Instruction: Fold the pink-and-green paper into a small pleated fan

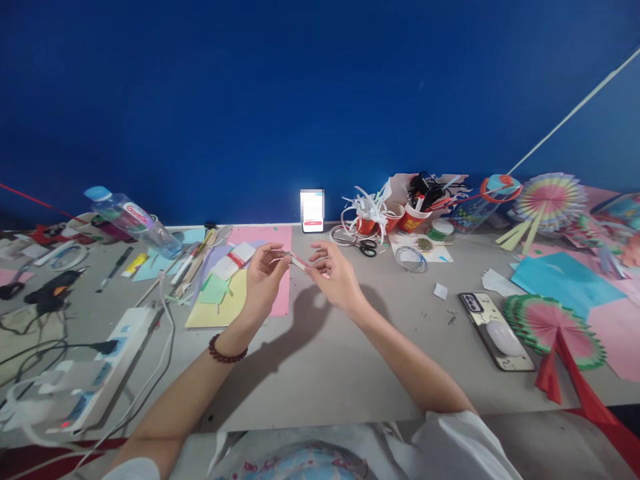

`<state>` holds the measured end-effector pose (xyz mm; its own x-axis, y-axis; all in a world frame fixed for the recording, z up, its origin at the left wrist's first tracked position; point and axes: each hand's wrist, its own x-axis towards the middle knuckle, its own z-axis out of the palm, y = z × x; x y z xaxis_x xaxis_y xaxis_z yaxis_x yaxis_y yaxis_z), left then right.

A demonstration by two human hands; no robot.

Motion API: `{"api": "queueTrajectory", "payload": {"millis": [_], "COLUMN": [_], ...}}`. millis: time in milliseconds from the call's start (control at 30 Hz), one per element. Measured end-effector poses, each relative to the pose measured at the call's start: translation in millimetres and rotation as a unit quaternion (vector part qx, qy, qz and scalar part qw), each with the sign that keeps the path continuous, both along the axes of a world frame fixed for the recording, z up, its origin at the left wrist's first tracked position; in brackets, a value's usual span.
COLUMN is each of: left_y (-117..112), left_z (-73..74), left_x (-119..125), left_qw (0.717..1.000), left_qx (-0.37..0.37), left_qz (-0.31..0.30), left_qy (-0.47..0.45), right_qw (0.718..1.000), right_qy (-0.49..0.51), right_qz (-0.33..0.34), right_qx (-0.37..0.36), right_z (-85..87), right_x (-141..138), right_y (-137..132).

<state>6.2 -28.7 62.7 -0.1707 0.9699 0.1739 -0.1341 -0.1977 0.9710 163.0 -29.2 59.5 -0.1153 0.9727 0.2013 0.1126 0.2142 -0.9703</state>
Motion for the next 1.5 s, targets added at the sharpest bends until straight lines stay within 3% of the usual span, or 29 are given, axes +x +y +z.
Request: {"api": "queueTrajectory", "payload": {"millis": [467, 833, 1133, 1333, 1500], "left_y": [-1, -7, 0, 2, 4], "left_z": [0.8, 12.5, 8.0, 4.9, 5.4], "left_x": [0, 1, -3, -5, -7], "left_qw": [0.999, 0.996, 0.989, 0.986, 0.986], "left_qx": [-0.033, -0.057, -0.097, -0.107, -0.112], "left_qz": [-0.020, -0.034, -0.041, -0.053, -0.054], "left_qy": [-0.038, -0.054, -0.100, -0.116, -0.111], "right_qw": [0.999, 0.999, 0.991, 0.988, 0.983], "right_qy": [-0.031, -0.031, -0.007, -0.049, -0.156], "right_qz": [-0.003, 0.000, 0.075, 0.092, 0.090], "right_qx": [-0.010, -0.032, -0.112, -0.113, -0.047], "right_z": [2.8, 6.1, 12.4, 14.4, 13.1], "right_x": [1, 1, 5, 7, 12], "right_y": [2, 1, 5, 5, 9]}}
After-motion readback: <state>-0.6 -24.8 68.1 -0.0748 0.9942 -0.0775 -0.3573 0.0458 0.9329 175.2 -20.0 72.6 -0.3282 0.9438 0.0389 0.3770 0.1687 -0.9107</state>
